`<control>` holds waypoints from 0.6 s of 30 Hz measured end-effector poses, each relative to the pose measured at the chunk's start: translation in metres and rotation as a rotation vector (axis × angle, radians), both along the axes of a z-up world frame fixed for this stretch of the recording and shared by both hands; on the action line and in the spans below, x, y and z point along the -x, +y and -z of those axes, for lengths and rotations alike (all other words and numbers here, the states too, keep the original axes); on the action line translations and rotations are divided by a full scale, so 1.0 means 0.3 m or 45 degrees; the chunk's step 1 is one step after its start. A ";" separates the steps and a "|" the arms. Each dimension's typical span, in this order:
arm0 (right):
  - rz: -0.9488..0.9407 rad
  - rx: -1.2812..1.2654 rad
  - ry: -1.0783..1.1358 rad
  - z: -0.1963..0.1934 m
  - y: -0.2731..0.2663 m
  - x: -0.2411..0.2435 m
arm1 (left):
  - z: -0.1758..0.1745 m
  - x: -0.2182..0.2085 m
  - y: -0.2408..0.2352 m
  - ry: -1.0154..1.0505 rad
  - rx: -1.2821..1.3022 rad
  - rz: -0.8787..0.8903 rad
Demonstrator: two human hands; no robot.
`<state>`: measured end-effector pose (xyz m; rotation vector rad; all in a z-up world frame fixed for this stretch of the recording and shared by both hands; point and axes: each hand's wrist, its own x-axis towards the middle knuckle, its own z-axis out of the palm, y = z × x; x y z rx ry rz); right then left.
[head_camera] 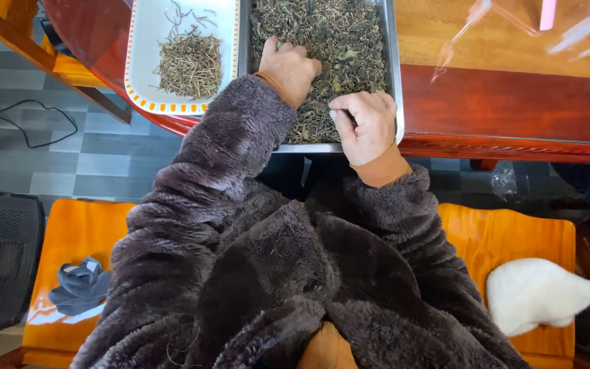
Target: Sorting dried tea leaves by manually removing stems and debris and placing them in a separate tray.
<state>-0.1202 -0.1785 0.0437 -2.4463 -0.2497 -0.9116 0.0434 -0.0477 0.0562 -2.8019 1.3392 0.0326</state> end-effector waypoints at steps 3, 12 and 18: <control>0.002 0.007 -0.012 0.004 0.004 -0.003 | -0.019 0.008 -0.003 0.031 -0.155 0.003; 0.046 0.005 -0.016 0.035 -0.003 -0.009 | -0.017 0.011 0.018 0.067 -0.112 -0.028; 0.028 -0.003 -0.011 0.022 0.005 -0.005 | -0.141 0.116 0.126 0.232 0.158 -0.024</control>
